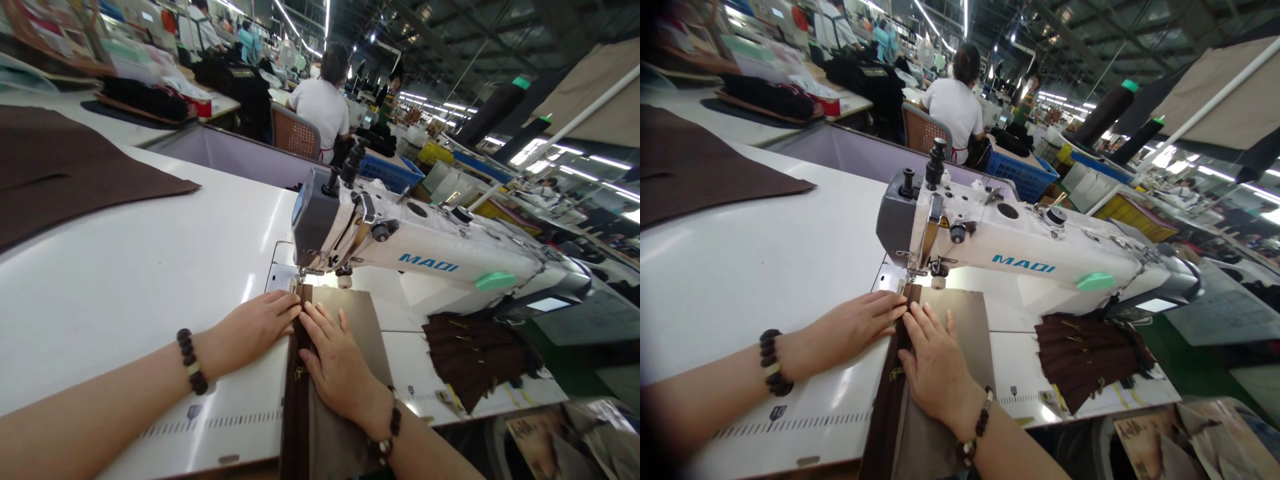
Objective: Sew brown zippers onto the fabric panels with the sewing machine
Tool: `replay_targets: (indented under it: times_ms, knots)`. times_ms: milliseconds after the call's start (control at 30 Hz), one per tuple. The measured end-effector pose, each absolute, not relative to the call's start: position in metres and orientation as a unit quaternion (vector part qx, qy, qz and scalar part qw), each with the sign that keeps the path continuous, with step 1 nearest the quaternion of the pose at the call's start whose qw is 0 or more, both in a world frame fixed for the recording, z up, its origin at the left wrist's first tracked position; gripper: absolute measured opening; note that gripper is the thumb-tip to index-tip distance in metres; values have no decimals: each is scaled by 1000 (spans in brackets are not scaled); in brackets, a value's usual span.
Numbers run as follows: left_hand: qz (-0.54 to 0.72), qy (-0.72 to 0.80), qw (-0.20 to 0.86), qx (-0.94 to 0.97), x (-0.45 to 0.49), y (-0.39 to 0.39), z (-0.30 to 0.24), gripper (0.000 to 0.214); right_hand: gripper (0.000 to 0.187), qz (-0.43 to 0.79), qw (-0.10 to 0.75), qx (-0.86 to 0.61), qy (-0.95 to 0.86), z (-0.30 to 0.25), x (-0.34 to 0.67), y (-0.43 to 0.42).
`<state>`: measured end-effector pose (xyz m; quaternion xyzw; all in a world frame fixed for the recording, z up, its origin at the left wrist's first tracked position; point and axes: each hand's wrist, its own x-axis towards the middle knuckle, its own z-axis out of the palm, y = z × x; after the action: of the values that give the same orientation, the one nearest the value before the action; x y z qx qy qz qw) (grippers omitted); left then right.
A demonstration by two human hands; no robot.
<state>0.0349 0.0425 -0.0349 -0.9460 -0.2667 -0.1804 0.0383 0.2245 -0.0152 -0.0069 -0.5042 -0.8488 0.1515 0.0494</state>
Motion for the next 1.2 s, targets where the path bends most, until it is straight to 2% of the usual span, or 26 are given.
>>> replay_targets:
  times_ms: [167, 900, 1033, 1200]
  knots:
    - [-190, -267, 76, -942, 36, 40, -34, 26, 53, 161, 35, -514, -842, -7, 224, -17]
    - [-125, -328, 4, -936, 43, 51, -27, 26, 52, 171, 74, -521, -833, -6, 224, 4]
    - [-124, -322, 17, -938, 43, 53, -23, 33, 51, 164, 78, -510, -841, -6, 226, 6]
    - [-96, -289, -13, -953, 36, 17, -12, 17, 47, 161, 81, -505, -844, -8, 230, 7]
